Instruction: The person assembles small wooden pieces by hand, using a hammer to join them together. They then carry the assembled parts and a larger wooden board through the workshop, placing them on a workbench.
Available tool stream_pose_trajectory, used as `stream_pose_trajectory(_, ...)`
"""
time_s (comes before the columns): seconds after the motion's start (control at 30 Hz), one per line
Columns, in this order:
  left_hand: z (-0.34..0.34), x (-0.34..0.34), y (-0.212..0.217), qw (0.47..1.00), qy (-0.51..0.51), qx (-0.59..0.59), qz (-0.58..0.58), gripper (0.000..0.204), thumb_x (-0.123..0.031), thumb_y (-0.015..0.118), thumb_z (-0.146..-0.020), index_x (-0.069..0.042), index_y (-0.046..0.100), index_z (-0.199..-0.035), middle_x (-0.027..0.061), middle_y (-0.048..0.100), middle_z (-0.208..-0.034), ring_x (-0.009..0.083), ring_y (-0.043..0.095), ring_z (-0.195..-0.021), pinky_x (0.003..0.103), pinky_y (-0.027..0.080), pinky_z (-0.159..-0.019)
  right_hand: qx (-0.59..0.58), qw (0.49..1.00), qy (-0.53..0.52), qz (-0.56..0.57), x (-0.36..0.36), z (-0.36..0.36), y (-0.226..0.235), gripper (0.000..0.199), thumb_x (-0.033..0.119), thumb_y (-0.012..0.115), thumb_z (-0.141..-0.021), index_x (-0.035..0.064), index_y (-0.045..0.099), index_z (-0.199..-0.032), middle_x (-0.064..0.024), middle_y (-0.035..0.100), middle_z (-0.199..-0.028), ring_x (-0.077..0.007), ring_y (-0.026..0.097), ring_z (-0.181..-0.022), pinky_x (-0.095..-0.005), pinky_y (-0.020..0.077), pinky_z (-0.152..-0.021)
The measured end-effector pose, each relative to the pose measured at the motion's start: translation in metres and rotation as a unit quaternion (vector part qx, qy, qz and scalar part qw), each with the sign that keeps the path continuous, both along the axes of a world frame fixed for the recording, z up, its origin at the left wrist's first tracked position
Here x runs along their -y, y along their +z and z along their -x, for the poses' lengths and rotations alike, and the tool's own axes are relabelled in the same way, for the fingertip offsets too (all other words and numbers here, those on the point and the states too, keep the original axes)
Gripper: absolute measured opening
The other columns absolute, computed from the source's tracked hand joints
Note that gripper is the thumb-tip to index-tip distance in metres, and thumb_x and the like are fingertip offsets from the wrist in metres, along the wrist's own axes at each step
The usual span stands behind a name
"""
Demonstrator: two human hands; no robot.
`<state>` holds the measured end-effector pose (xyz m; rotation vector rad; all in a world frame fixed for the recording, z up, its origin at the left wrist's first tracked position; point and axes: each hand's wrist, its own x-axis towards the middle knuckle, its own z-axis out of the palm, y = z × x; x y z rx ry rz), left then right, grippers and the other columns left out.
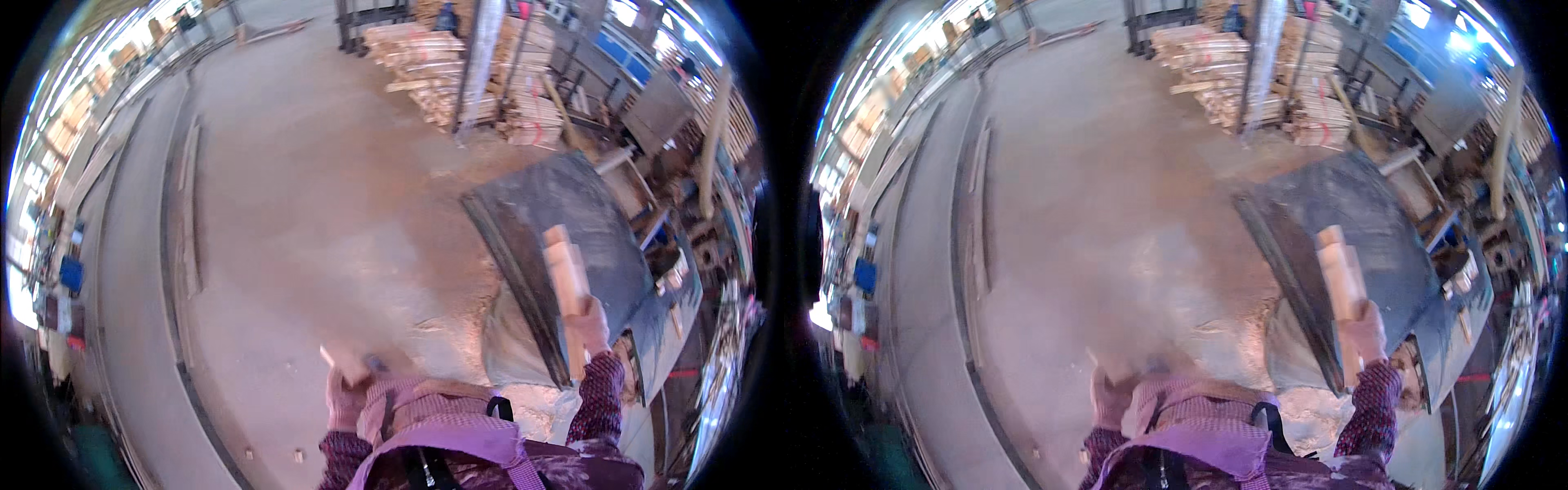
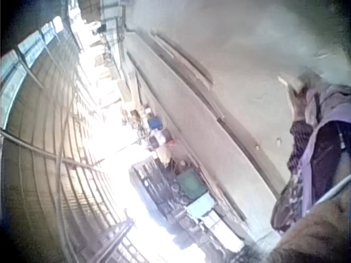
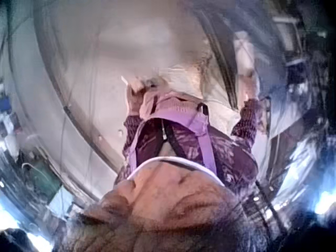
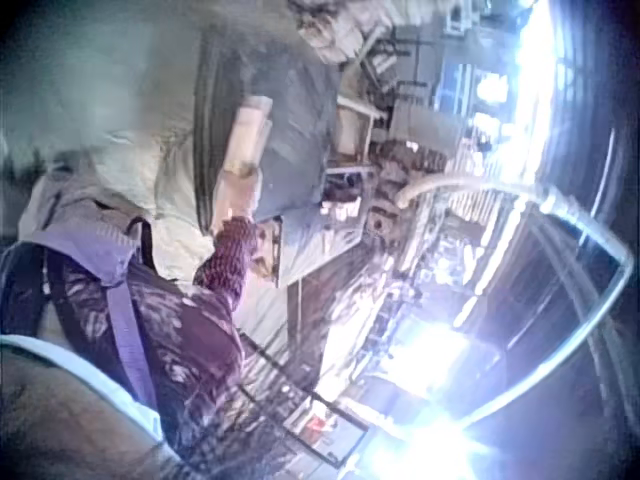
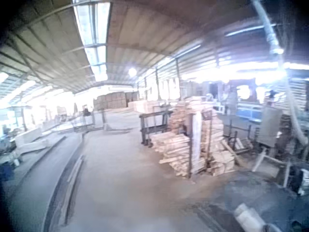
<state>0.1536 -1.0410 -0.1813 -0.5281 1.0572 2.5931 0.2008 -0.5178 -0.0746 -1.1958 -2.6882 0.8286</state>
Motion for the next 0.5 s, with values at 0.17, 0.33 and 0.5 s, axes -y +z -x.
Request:
stream_pose_trajectory(0.17,0.172,0.03,0.067,0.988,-0.033,-0.069,-0.132,0.059,-0.038,0.064,-0.085,-0.007,0.049,-0.134,0.0161,0.061,-0.119,0.0345,0.058,-0.111,0.054,0.047,-0.096,-0.213,0.924,-0.057,0.311,0.045,0.056,0.004,0.063,0.03,0.079,-0.072,-0.0005,0.056,-0.122,-0.0072,0.064,-0.102,-0.0179,0.063,-0.089,-0.0311,0.0518,-0.079)
stream_pose_trajectory(0.33,0.293,0.046,0.144,0.963,-0.073,-0.062,-0.251,0.062,-0.034,0.077,-0.072,-0.009,0.055,-0.124,0.0133,0.062,-0.11,0.0353,0.058,-0.102,0.049,0.048,-0.088,-0.276,0.851,-0.035,0.445,0.149,0.178,0.018,0.062,0.036,0.077,-0.078,0.0004,0.057,-0.124,-0.0044,0.064,-0.101,-0.0162,0.063,-0.088,-0.029,0.0519,-0.077)
stream_pose_trajectory(0.5,0.415,0.061,0.144,0.951,-0.057,-0.105,-0.284,0.055,-0.032,0.075,-0.074,-0.006,0.056,-0.119,0.0119,0.063,-0.109,0.0333,0.061,-0.102,0.047,0.051,-0.084,-0.259,0.828,0.016,0.497,0.227,0.345,0.028,0.062,0.034,0.078,-0.076,0.0006,0.057,-0.124,-0.003,0.064,-0.102,-0.0157,0.063,-0.086,-0.028,0.0518,-0.075)
